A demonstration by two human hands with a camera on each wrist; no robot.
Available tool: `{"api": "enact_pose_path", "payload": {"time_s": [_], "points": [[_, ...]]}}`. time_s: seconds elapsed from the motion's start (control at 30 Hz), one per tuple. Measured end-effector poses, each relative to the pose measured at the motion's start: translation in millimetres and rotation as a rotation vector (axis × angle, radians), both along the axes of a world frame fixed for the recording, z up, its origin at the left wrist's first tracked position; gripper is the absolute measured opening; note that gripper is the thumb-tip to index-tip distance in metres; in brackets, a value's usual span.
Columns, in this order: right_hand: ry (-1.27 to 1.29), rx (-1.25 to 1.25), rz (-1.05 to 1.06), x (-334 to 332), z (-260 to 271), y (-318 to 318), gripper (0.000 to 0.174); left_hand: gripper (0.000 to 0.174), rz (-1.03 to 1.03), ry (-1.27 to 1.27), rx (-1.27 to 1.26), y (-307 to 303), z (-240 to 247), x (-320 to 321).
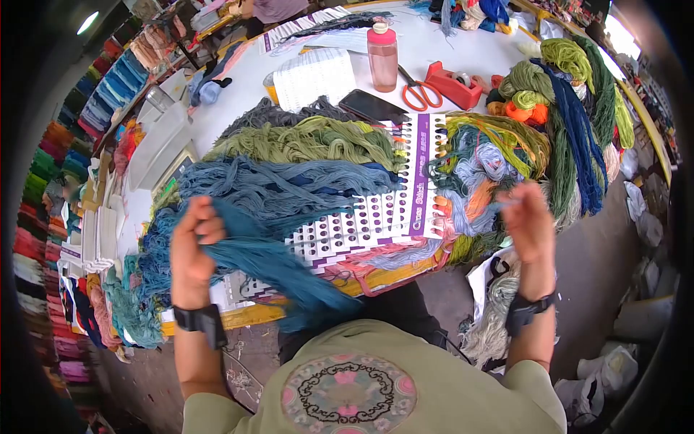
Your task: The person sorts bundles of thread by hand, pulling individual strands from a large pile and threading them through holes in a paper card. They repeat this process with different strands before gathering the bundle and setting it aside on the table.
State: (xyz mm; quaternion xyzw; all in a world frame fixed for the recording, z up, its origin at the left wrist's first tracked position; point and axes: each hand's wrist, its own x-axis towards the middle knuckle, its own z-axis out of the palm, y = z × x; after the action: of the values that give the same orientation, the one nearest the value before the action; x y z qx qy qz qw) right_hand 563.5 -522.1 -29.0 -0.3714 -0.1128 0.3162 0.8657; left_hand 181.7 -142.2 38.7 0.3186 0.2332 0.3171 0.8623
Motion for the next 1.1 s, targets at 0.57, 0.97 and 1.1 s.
{"api": "enact_pose_path", "payload": {"time_s": [0.57, 0.97, 1.1], "points": [[-1.299, -0.577, 0.351, -51.5, 8.1, 154.5, 0.004, 0.021, -0.603, 0.842, 0.68, -90.5, -42.2, 172.6], [-1.248, -0.752, 0.494, -49.0, 17.9, 167.8, 0.013, 0.016, -0.478, 0.6, 0.214, -96.1, -56.8, 181.5], [-1.059, -0.856, 0.686, -49.1, 27.5, 169.0, 0.014, 0.016, -0.527, 0.794, 0.349, -97.7, -53.4, 187.9]]}}
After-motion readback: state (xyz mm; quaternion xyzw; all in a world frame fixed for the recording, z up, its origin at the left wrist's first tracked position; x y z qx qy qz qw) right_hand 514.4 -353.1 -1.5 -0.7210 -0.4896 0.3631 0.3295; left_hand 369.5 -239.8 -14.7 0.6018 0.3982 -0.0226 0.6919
